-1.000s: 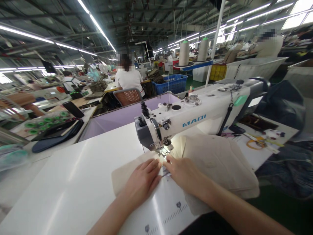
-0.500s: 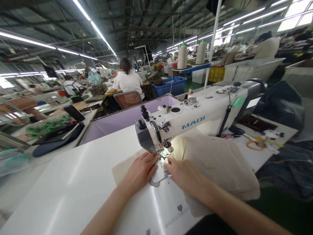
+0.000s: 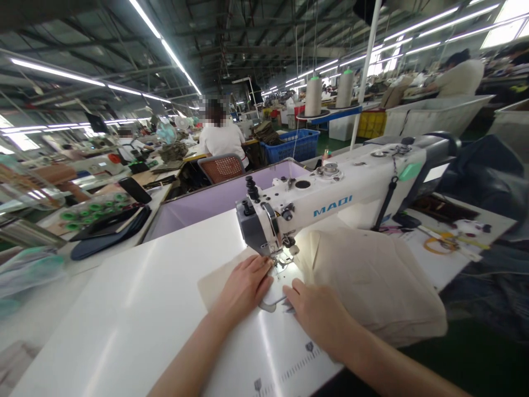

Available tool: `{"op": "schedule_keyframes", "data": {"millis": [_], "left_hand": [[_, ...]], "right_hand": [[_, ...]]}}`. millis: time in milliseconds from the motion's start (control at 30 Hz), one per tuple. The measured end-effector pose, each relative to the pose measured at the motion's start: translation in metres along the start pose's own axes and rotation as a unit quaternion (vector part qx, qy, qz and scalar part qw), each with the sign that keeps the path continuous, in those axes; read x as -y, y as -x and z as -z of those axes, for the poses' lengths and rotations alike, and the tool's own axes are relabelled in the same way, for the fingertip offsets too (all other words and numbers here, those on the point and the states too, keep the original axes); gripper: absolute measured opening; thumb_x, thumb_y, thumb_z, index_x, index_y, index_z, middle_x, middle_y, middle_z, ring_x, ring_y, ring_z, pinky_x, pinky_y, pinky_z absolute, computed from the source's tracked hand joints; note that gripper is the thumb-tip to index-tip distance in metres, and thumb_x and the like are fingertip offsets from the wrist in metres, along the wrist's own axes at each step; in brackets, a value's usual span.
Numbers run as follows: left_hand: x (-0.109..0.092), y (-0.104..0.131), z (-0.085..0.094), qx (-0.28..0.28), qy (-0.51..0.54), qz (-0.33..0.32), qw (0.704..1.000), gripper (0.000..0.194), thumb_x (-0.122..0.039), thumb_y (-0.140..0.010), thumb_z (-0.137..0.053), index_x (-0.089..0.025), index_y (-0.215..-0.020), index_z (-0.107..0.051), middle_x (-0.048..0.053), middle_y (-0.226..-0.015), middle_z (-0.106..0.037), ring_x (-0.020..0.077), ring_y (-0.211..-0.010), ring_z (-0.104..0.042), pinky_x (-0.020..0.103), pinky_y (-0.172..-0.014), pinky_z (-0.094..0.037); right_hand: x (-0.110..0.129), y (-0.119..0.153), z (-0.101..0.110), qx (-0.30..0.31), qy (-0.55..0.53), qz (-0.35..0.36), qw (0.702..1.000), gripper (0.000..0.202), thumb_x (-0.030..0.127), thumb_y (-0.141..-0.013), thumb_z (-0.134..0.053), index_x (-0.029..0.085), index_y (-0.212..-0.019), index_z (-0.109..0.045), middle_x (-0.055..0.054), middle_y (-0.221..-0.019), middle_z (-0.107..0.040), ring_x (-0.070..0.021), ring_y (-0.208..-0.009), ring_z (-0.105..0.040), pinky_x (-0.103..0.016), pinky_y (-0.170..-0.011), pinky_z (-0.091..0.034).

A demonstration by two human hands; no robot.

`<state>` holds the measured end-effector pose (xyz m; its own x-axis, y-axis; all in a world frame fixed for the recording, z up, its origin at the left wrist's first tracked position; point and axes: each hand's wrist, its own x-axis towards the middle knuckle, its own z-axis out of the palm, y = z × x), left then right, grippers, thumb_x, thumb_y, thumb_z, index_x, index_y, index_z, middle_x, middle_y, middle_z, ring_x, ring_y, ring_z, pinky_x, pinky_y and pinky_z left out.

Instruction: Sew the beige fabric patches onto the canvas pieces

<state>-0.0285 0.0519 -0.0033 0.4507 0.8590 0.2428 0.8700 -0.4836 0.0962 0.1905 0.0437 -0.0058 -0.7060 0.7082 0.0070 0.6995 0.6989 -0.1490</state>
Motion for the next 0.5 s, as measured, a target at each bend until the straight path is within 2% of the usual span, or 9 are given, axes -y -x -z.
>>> {"op": "schedule_keyframes", "data": {"millis": [133, 233, 367, 500], "left_hand": [[0.001, 0.004, -0.011, -0.027, 0.016, 0.033, 0.999, 0.035, -0.033, -0.103, -0.048, -0.019, -0.131, -0.062, 0.013, -0.132, -0.065, 0.0286, -0.129, -0.057, 0.05, -0.109, -0.05], [-0.003, 0.009, -0.012, -0.023, 0.02, 0.047, 0.998, 0.037, -0.034, -0.102, -0.049, -0.017, -0.133, -0.061, 0.015, -0.138, -0.062, 0.0303, -0.133, -0.054, 0.051, -0.111, -0.049], [-0.016, 0.023, 0.003, 0.008, 0.039, 0.053, 0.998, 0.039, -0.033, -0.105, -0.045, -0.018, -0.136, -0.061, 0.012, -0.146, -0.058, 0.0292, -0.137, -0.052, 0.052, -0.115, -0.046], [-0.02, 0.035, 0.021, 0.037, 0.069, 0.076, 0.994, 0.037, -0.025, -0.106, -0.036, -0.02, -0.133, -0.062, 0.008, -0.142, -0.062, 0.0229, -0.132, -0.058, 0.045, -0.113, -0.049]], "right_hand": [[-0.003, 0.002, -0.004, -0.022, -0.004, 0.009, 1.0, 0.019, 0.01, -0.096, -0.056, 0.019, -0.111, -0.064, -0.007, -0.098, -0.068, -0.0213, -0.077, -0.069, -0.029, -0.058, -0.045], [-0.004, 0.003, -0.002, -0.028, -0.024, 0.005, 0.999, 0.016, 0.011, -0.097, -0.056, 0.019, -0.108, -0.065, -0.007, -0.098, -0.069, -0.021, -0.08, -0.069, -0.028, -0.061, -0.045], [-0.006, 0.005, 0.0, -0.024, -0.054, -0.016, 0.998, 0.015, 0.011, -0.097, -0.055, 0.019, -0.103, -0.066, -0.006, -0.098, -0.07, -0.0214, -0.083, -0.069, -0.028, -0.064, -0.045], [-0.006, 0.005, 0.001, -0.018, -0.058, -0.026, 0.998, 0.019, 0.011, -0.097, -0.052, 0.02, -0.103, -0.068, -0.005, -0.098, -0.069, -0.0216, -0.08, -0.069, -0.029, -0.062, -0.046]]}}
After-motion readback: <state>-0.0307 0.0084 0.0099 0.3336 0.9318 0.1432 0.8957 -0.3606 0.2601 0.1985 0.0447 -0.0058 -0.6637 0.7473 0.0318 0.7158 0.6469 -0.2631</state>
